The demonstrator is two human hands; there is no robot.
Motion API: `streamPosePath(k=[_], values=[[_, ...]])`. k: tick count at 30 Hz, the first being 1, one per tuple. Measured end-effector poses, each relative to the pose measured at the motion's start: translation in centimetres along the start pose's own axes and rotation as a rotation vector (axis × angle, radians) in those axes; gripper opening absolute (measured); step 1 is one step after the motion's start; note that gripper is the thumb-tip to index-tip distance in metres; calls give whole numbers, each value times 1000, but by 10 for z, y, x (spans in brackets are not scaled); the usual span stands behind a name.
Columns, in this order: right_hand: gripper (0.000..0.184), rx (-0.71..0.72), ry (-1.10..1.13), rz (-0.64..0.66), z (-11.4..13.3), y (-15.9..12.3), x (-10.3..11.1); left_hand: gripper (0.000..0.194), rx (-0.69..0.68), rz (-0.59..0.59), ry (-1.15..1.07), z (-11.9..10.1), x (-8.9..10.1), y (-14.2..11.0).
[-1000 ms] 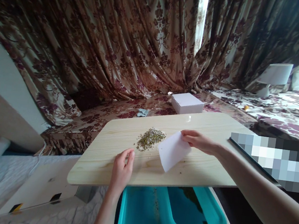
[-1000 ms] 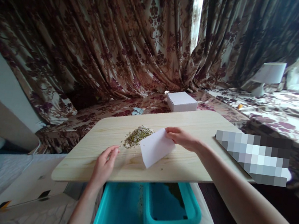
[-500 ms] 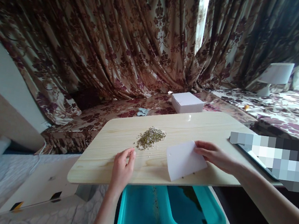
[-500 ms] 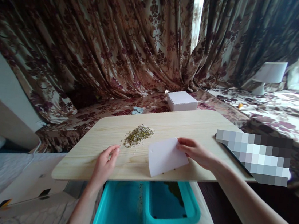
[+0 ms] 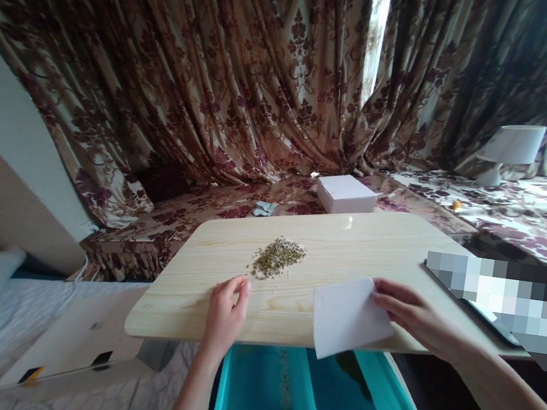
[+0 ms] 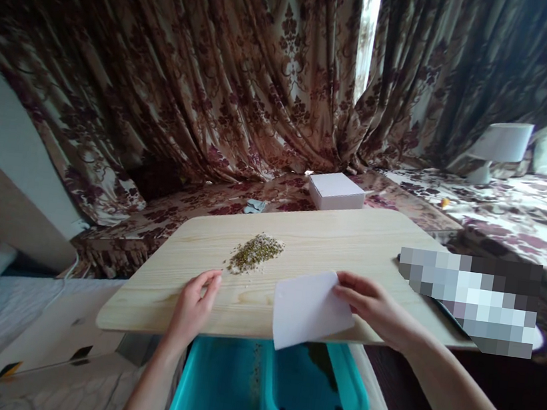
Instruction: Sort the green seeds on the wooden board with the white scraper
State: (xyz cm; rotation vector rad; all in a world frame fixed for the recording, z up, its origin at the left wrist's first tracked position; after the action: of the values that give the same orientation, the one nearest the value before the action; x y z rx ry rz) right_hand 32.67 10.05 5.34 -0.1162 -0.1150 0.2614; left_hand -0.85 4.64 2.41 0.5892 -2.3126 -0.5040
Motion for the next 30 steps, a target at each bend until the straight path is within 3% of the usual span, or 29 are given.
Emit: streamPosePath(k=[8,13,19,30], values=[[25,63,184,-191,1,33,-12,30,-42,-32,48,-6,0,0],[28,142,127,-304,7,57,-29,26,-82,-45,86,-10,0,-1],[34,308,90,-264,21,62,-50,21,-115,-63,115,-14,1,-1],[31,371,91,-298,10,62,-50,21,-149,-59,137,-18,1,-3]])
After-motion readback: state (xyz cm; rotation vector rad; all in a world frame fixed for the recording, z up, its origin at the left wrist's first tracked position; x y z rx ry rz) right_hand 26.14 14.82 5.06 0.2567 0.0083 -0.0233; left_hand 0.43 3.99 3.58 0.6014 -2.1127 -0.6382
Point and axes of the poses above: each hand's wrist, its own y-axis towards the middle knuckle, its own x-axis out of the back of the hand, z = x × y, the point moved 5 cm from there along y, towards the middle knuckle, and after that the axes turned 1 degree about -x, right-handed, at the moved point
